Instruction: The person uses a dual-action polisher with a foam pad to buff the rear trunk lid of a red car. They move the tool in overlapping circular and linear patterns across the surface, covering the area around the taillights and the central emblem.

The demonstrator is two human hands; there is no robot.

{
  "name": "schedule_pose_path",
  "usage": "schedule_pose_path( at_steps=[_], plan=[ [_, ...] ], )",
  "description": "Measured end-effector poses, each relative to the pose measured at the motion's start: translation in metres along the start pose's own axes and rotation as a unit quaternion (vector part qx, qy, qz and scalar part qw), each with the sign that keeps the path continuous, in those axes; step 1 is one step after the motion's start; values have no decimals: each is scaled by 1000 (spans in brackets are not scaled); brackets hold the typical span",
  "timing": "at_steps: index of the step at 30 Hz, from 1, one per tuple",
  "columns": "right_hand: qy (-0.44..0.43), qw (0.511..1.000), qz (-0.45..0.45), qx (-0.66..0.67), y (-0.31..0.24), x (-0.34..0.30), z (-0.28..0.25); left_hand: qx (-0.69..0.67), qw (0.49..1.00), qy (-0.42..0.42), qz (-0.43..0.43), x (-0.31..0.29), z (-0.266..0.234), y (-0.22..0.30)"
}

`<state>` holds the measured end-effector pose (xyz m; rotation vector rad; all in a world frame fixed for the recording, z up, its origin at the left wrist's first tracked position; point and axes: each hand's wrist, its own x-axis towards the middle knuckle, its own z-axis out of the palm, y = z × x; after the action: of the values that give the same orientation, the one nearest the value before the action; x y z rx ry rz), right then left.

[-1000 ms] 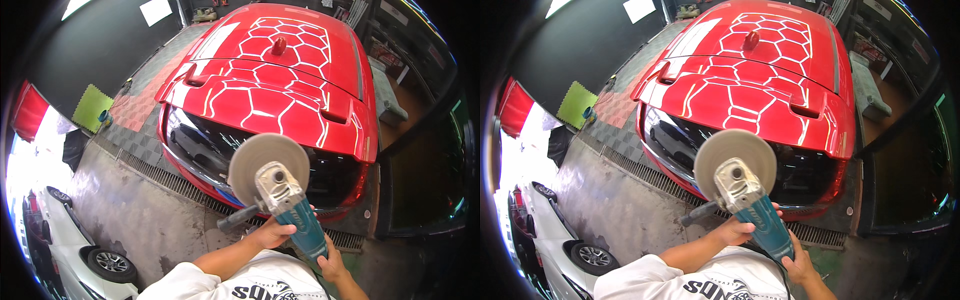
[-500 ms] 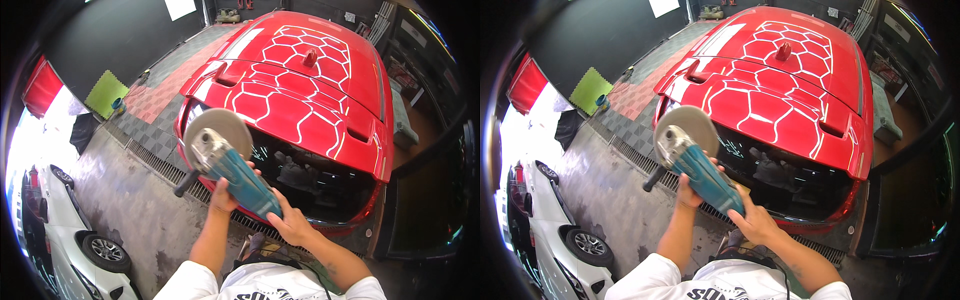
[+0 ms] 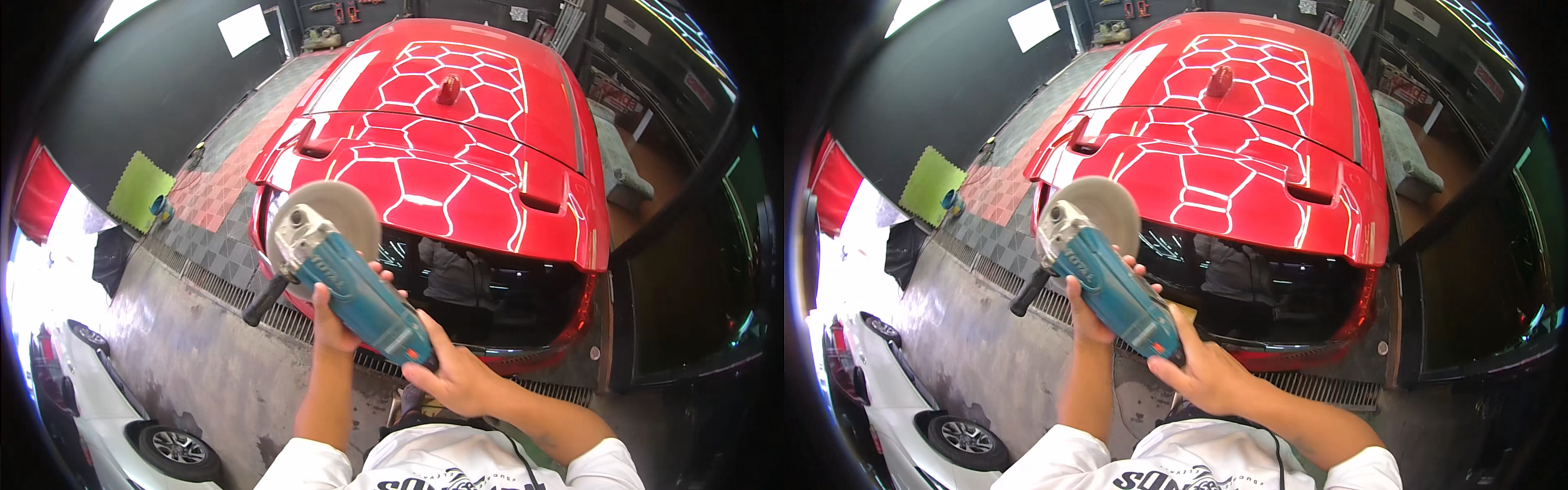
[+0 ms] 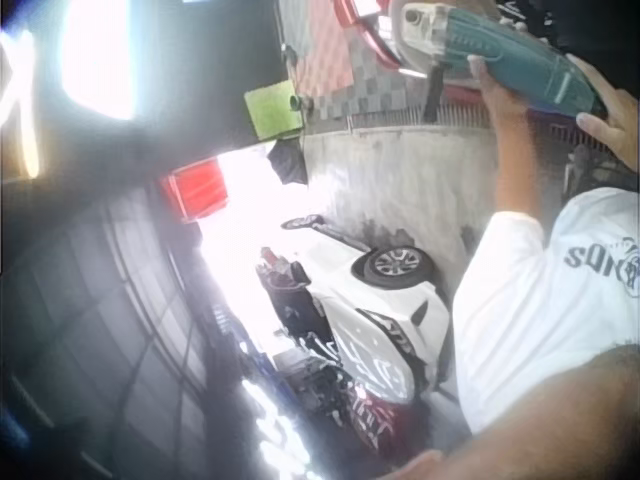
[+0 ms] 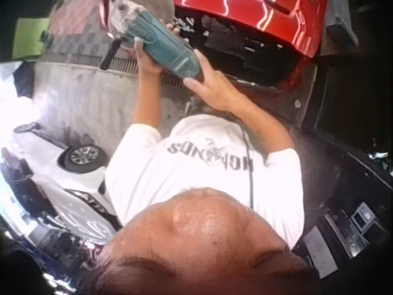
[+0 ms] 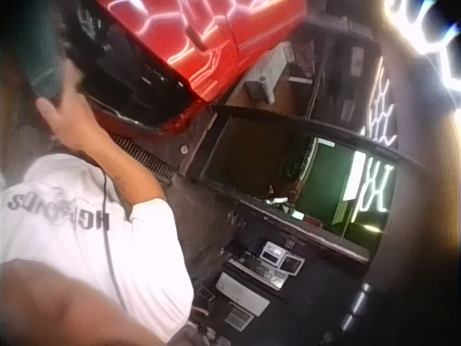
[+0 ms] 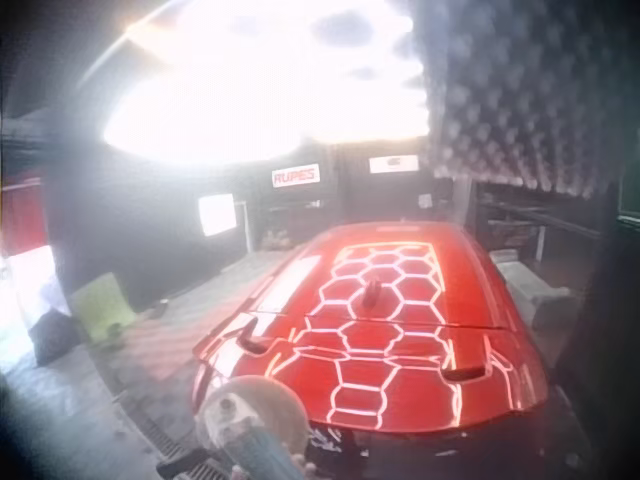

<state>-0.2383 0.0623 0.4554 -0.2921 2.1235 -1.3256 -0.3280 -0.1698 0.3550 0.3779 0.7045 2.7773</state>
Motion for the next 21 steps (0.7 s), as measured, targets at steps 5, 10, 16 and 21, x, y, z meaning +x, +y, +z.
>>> schedule_pose_path(
  at_steps=[5, 10, 16, 21],
  plan=[
    [90, 992, -90, 24, 33, -120, -18, 27, 984, 87, -154, -4, 113, -55],
    [176, 943, 77, 273, 19, -232, -37, -57, 955, 86, -279, 10, 190, -135],
    [276, 912, 146, 267, -5, -278, -41, -96, 950, 29, -295, 17, 240, -199],
    [214, 928, 151, 263, -1, -266, -41, -90, 958, 42, -267, 9, 216, -181]
  ],
)
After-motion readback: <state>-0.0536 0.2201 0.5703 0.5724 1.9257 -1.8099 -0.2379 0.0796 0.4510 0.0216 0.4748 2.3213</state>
